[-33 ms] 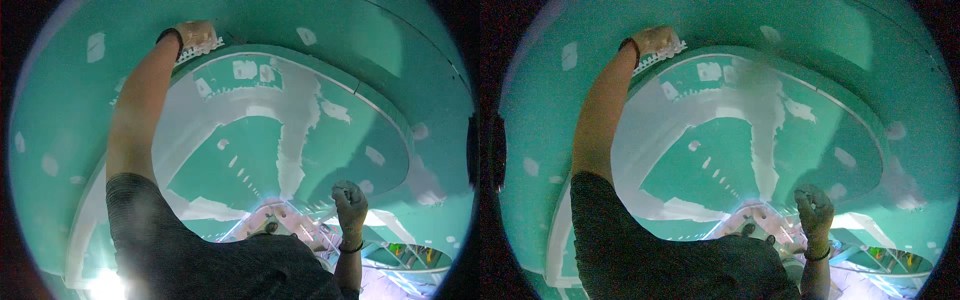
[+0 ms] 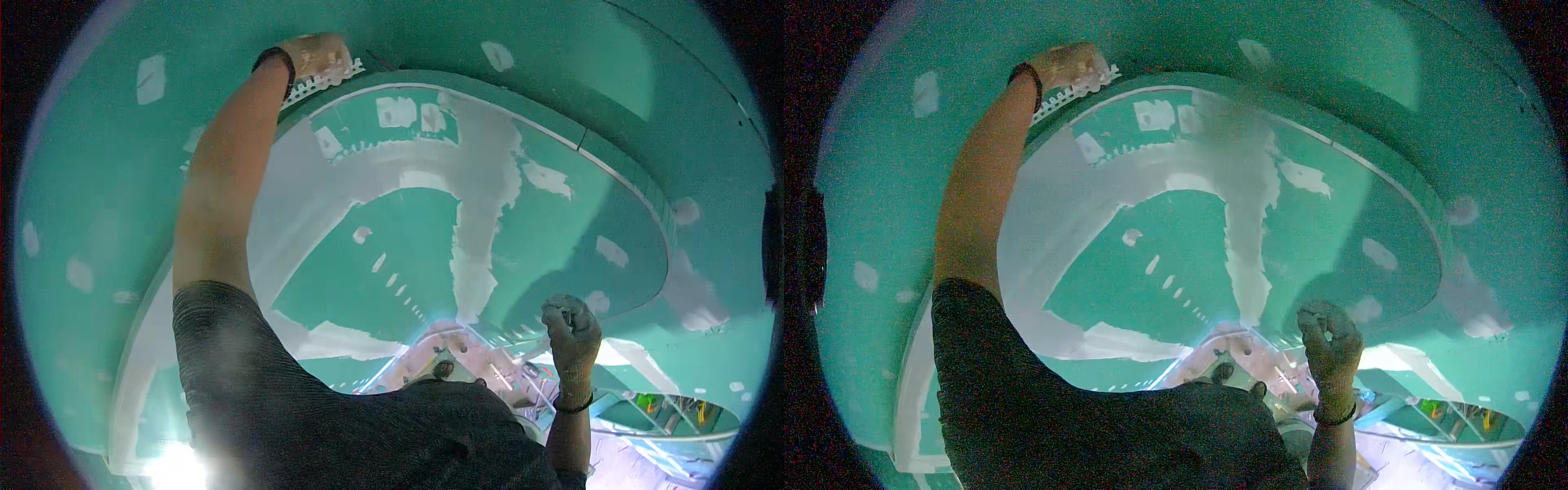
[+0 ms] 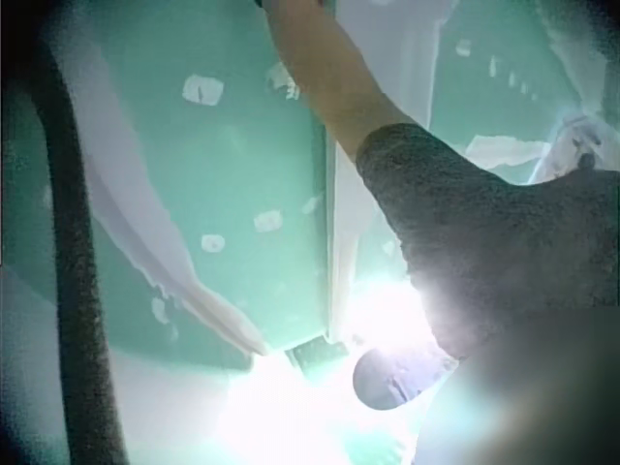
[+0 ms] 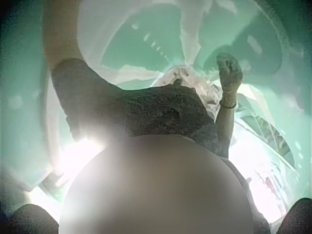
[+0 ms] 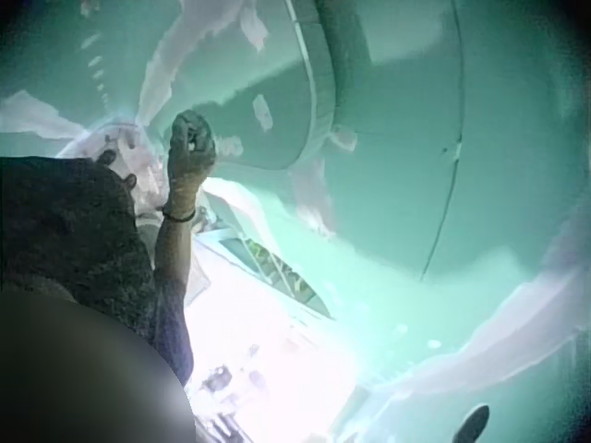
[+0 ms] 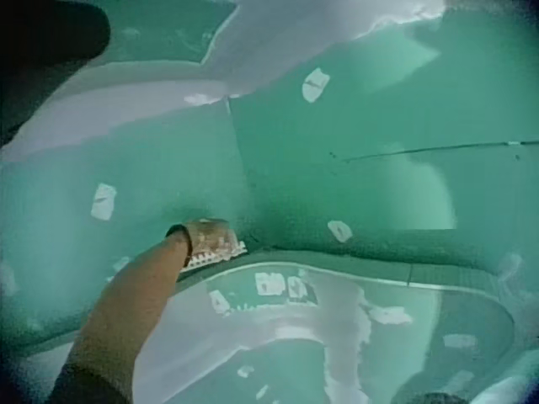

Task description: Installing flexible plastic corner bead on a curved drywall bulkhead.

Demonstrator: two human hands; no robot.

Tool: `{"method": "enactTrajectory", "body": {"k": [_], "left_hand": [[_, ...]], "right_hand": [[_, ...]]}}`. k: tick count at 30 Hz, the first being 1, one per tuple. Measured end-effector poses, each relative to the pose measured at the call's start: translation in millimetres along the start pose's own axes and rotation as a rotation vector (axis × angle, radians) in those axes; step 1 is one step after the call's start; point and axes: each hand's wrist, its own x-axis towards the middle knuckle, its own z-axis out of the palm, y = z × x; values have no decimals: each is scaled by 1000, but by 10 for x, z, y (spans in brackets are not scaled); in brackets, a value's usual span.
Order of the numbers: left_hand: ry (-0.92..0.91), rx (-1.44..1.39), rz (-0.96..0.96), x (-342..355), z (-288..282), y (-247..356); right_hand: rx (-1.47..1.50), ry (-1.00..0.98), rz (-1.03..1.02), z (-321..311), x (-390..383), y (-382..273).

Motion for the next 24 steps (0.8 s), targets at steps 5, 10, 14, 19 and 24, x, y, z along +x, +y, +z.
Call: {"method": "enactTrajectory", "body": {"k": [5, 10, 14, 19, 24], "left_hand": [[77, -179, -115, 43, 63, 237], [103, -95, -25, 298, 272, -250], [57, -28, -42, 235, 195, 32], [55, -183, -116, 165, 229, 1], [21, -195, 19, 313, 288, -7]], "right_hand": [[43, 32, 157, -19, -44, 77], [10, 46, 52, 36, -71, 50], [21, 51, 122, 67, -91, 98], [14, 68, 145, 72, -88, 94], [47, 100, 209, 12, -125, 79]]}}
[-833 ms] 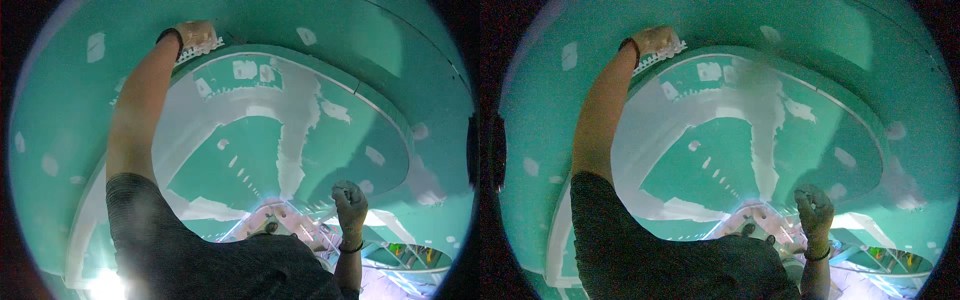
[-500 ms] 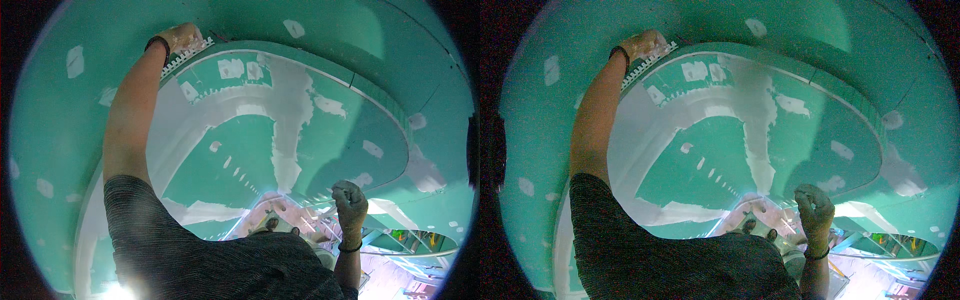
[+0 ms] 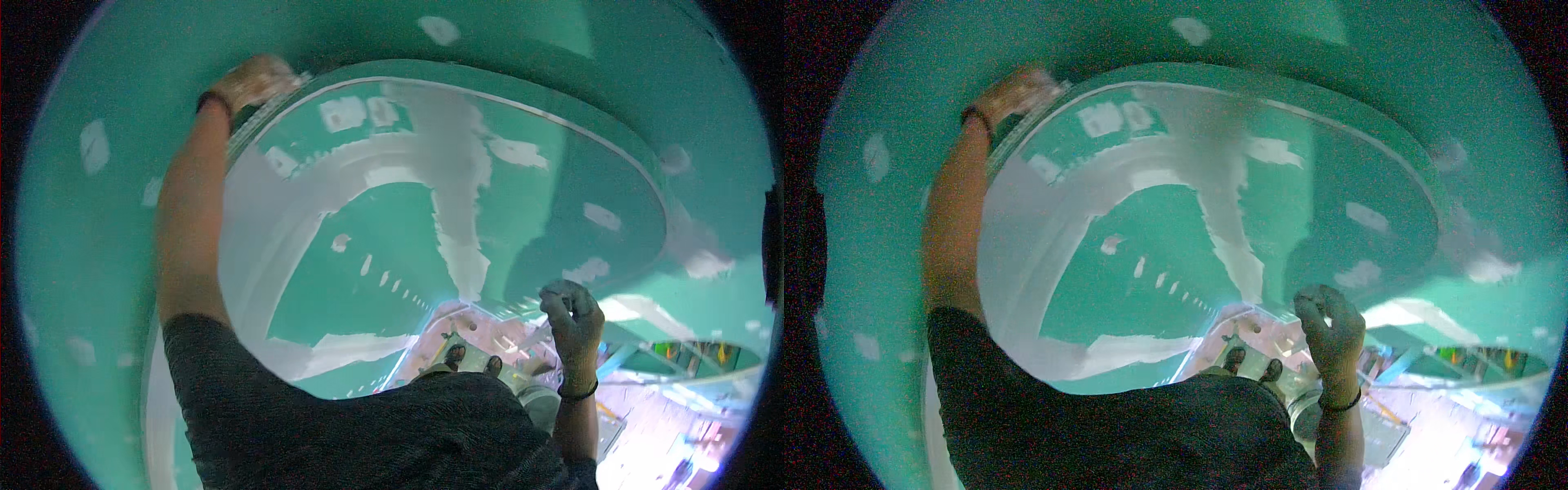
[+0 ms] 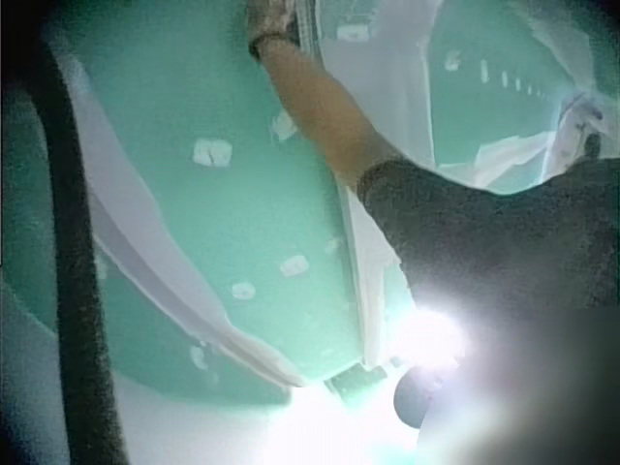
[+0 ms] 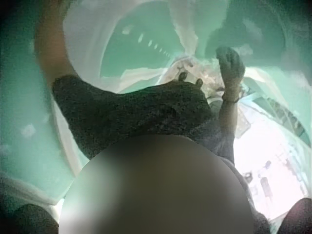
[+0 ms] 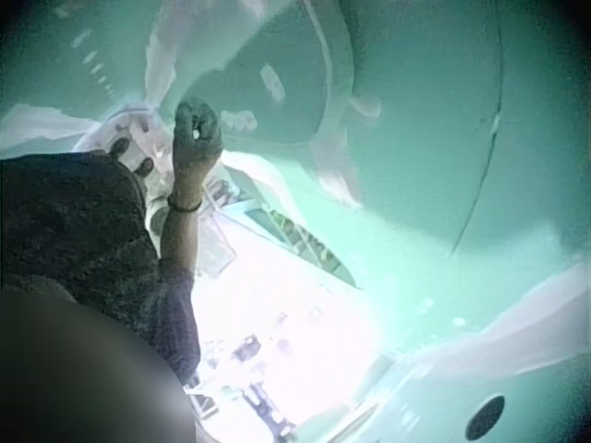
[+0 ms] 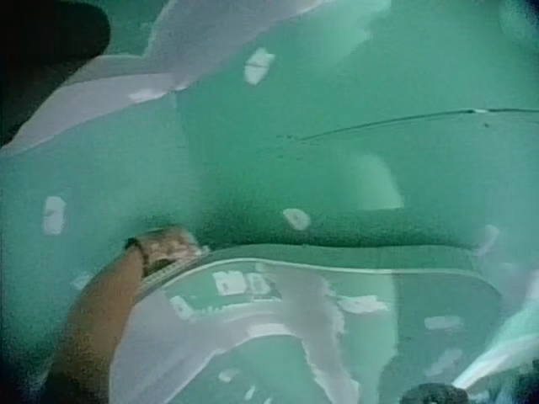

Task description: Installing flexible plastic corner bead on a curved drywall bulkhead.

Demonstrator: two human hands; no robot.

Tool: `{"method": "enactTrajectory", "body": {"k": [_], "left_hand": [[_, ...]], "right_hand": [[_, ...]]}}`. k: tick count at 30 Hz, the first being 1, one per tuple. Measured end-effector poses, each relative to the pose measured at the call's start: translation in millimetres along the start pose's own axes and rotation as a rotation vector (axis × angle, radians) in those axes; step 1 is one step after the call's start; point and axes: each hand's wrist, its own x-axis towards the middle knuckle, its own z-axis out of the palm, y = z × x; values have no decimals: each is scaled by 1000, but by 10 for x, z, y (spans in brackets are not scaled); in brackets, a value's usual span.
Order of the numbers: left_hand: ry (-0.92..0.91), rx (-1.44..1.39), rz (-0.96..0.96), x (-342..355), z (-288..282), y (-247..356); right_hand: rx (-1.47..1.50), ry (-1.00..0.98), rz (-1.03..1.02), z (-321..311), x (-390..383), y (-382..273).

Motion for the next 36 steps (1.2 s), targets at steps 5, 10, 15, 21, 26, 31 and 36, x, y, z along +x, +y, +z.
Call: {"method": "enactTrajectory", "body": {"k": [5, 10, 15, 21, 26, 31, 36], "left_hand": [[406, 584, 351, 77, -161, -426], [720, 251, 789, -651, -735, 1124], [-43, -474, 1027, -1109, 902, 3077], [-611, -593, 992, -1656, 2451, 4169], [-338, -583, 1250, -1792, 3222, 4601], [-475, -786, 1165, -1877, 3022, 4706], [-11, -369, 1382, -1840, 3039, 4668]], "right_hand": [[-75, 12, -16, -191, -33, -163], [207, -109, -19, -462, -50, -456], [308, 37, -115, -988, -72, -534], [540, 60, -139, -1165, 6, -641], [650, -129, -92, -1200, -118, -667], [901, -149, -304, -1235, -48, -472], [-170, 307, -335, -1179, -239, -757]]}}
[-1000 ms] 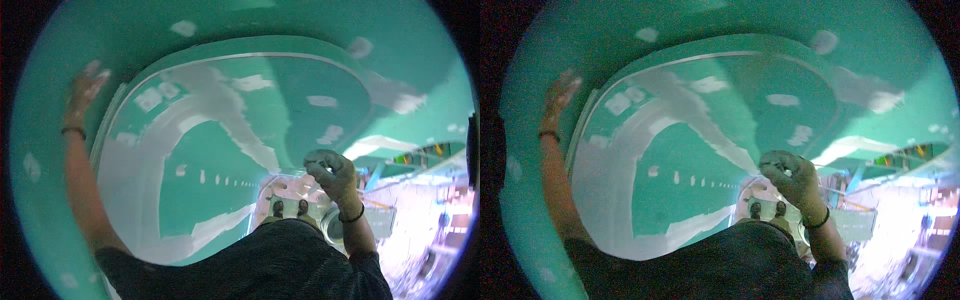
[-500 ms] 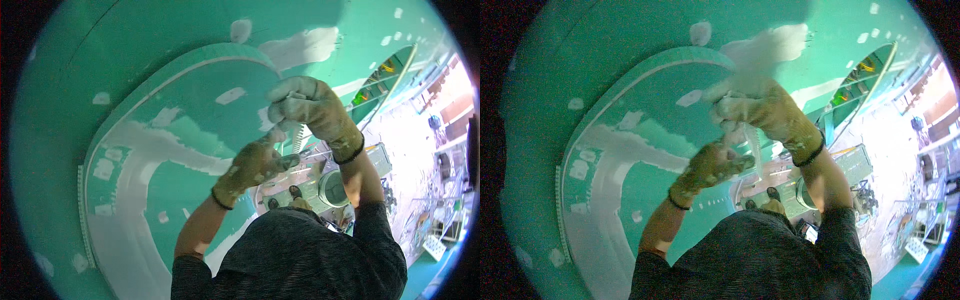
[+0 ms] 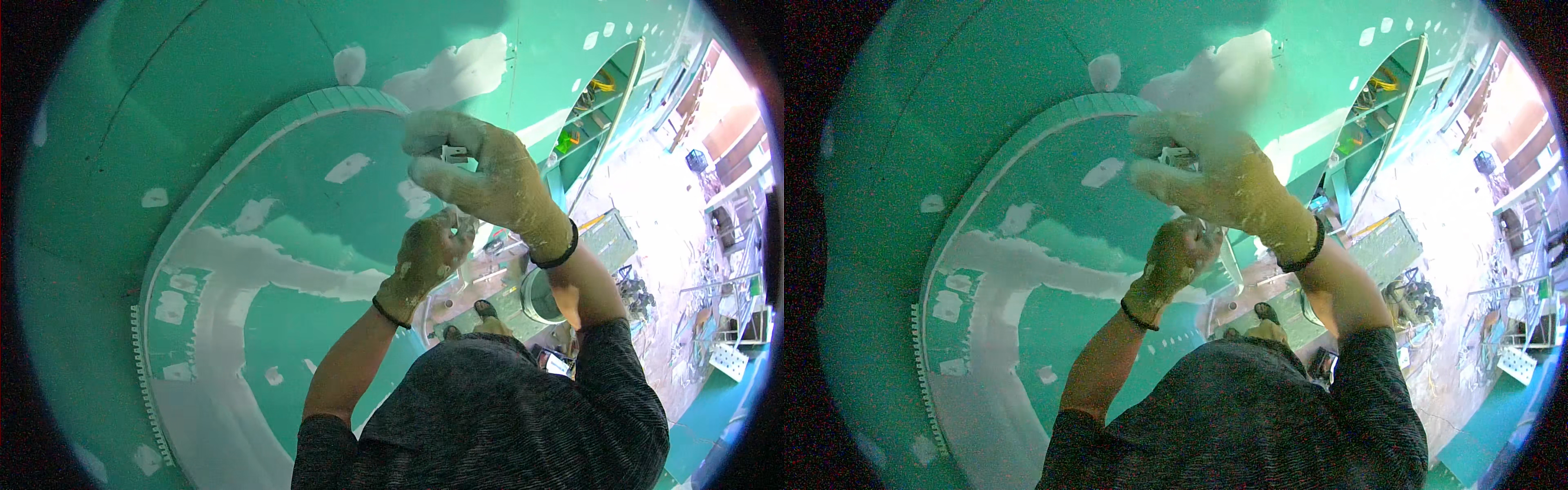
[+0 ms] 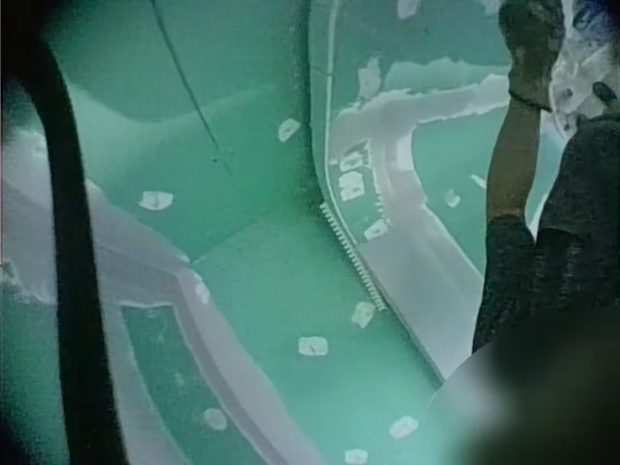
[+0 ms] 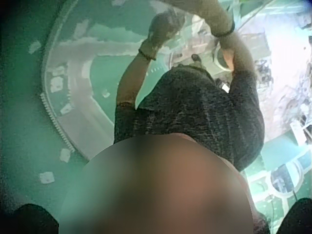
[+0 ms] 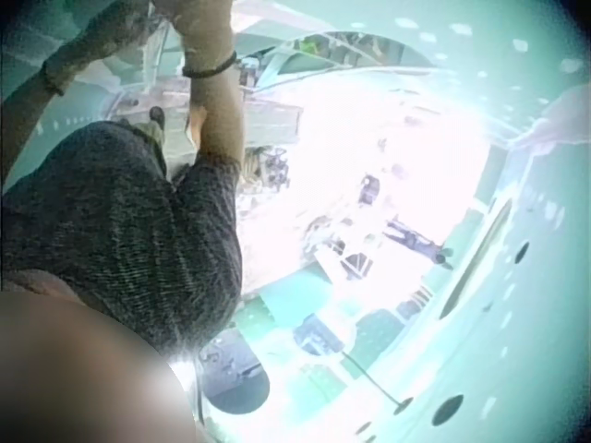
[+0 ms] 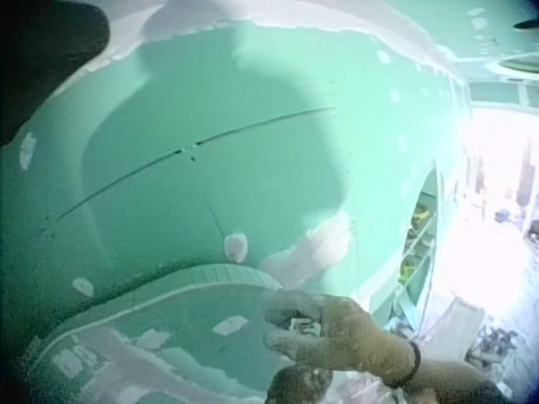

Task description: Installing flexible plastic corner bead on a curved drywall bulkhead.

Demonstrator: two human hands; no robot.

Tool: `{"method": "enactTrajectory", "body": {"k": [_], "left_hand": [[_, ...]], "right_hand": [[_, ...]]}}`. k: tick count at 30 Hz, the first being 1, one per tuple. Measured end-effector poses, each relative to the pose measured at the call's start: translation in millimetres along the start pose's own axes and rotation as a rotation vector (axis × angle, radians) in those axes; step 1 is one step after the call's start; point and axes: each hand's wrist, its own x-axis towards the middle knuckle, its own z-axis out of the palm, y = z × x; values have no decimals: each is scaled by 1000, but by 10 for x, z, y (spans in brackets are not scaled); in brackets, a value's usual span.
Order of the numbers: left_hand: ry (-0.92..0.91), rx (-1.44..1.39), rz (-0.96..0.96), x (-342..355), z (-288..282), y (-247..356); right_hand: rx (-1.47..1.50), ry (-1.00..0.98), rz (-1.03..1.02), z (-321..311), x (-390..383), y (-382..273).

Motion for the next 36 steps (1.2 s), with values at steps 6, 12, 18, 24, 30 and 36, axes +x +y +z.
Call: {"method": "enactTrajectory", "body": {"k": [6, 12, 18, 24, 30, 36], "left_hand": [[75, -420, -248, -19, -22, 31], [146, -829, -273, 7, -199, 19], [221, -601, -132, 326, -851, 147], [213, -890, -344, 662, -1502, 265], [355, -810, -348, 937, -1874, -7], [399, -705, -549, 1160, -2170, -169]], "right_hand": [[379, -115, 107, 10, -54, 12], [440, 170, 44, -120, -437, 580], [496, -41, 267, 71, -1041, 1179], [340, -192, 545, -6, -1190, 1507], [503, -96, 631, -95, -1216, 2089], [490, -144, 538, -342, -1025, 2489]]}}
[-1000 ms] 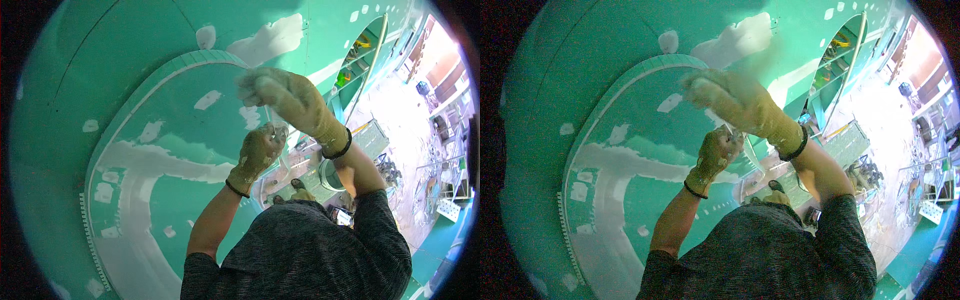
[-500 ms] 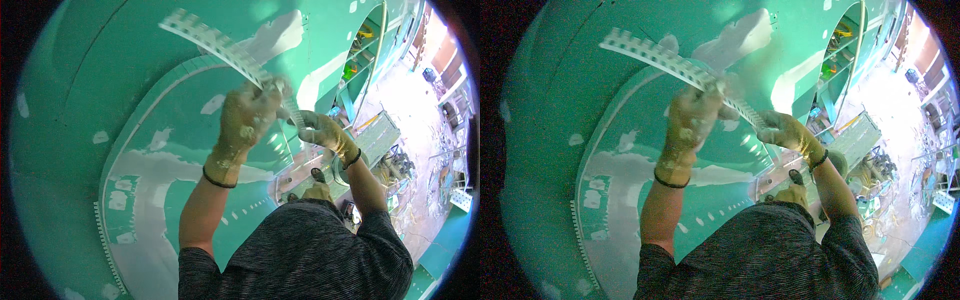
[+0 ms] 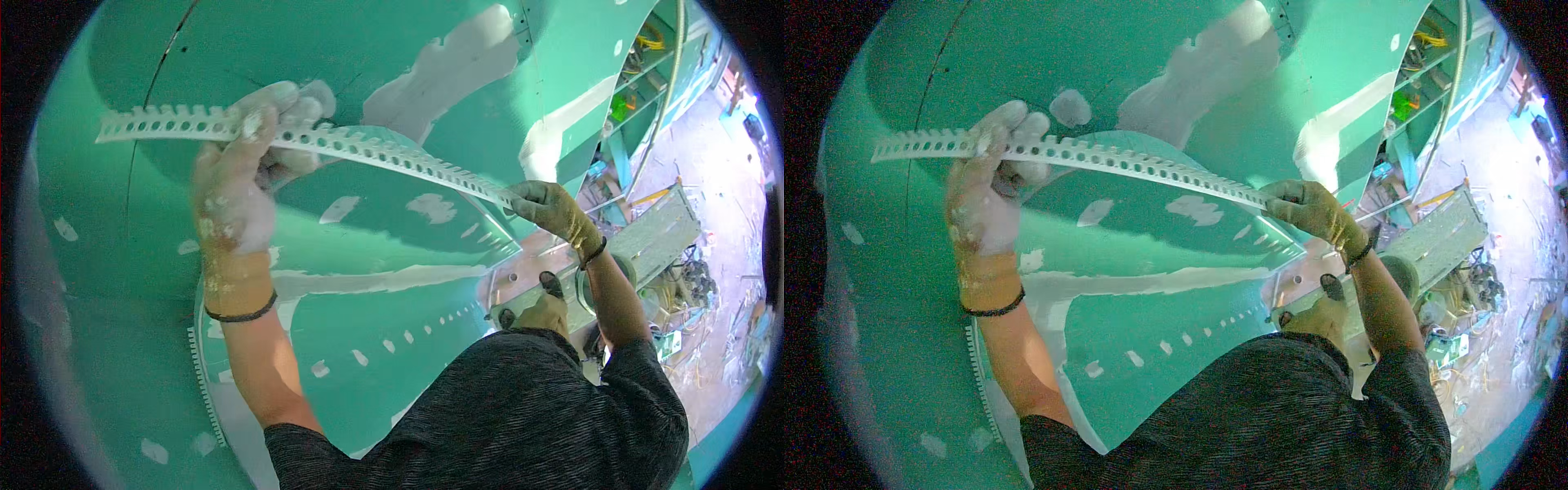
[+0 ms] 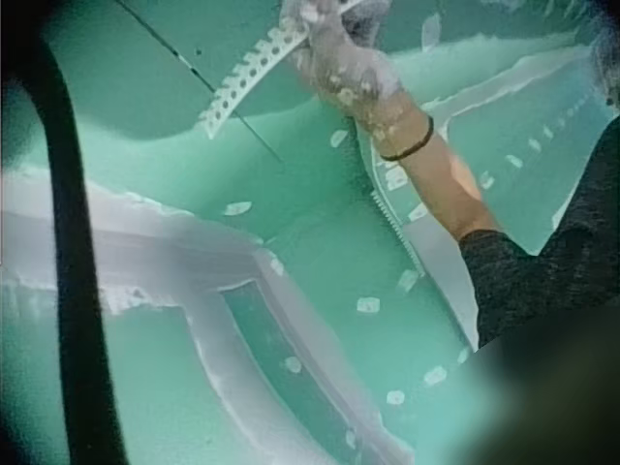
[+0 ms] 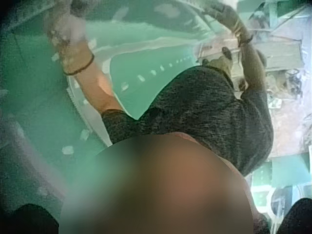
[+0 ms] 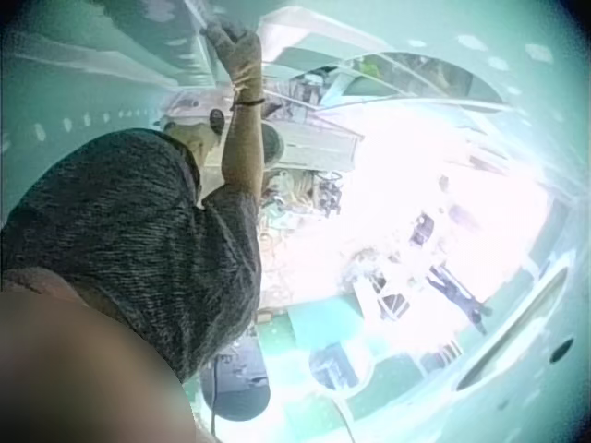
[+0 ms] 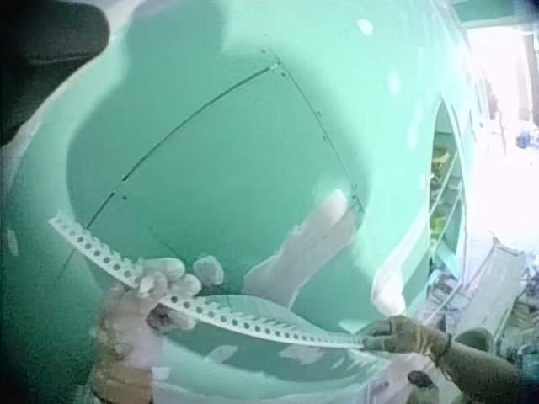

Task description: Installing flexible plastic corner bead on a curved drywall bulkhead.

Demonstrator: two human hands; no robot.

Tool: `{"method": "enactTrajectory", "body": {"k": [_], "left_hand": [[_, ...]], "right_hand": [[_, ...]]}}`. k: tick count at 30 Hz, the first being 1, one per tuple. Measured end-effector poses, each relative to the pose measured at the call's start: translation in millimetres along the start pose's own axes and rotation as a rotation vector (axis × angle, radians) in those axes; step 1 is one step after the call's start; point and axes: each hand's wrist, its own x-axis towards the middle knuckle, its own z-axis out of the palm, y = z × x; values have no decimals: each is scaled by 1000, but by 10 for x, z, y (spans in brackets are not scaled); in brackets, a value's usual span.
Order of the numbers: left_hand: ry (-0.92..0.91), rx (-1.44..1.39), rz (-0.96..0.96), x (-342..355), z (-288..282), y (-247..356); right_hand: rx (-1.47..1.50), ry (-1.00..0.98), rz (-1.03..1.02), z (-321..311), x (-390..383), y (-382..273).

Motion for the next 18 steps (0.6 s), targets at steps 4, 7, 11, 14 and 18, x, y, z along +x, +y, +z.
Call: {"method": "enactTrajectory", "body": {"k": [4, 7, 11, 14, 18], "left_hand": [[32, -42, 19, 184, -104, 2], [-20, -120, 10, 269, -356, -18], [153, -169, 1, 336, -792, -61], [317, -69, -6, 317, -908, 56], [413, -36, 14, 277, -943, 103]], "right_hand": [[-166, -65, -87, -271, 234, 79], [-207, -45, -90, -420, 434, 243], [-290, -67, -187, -594, 849, 696], [-180, -124, -83, -643, 1061, 751], [-227, -150, 17, -622, 1428, 912]]}}
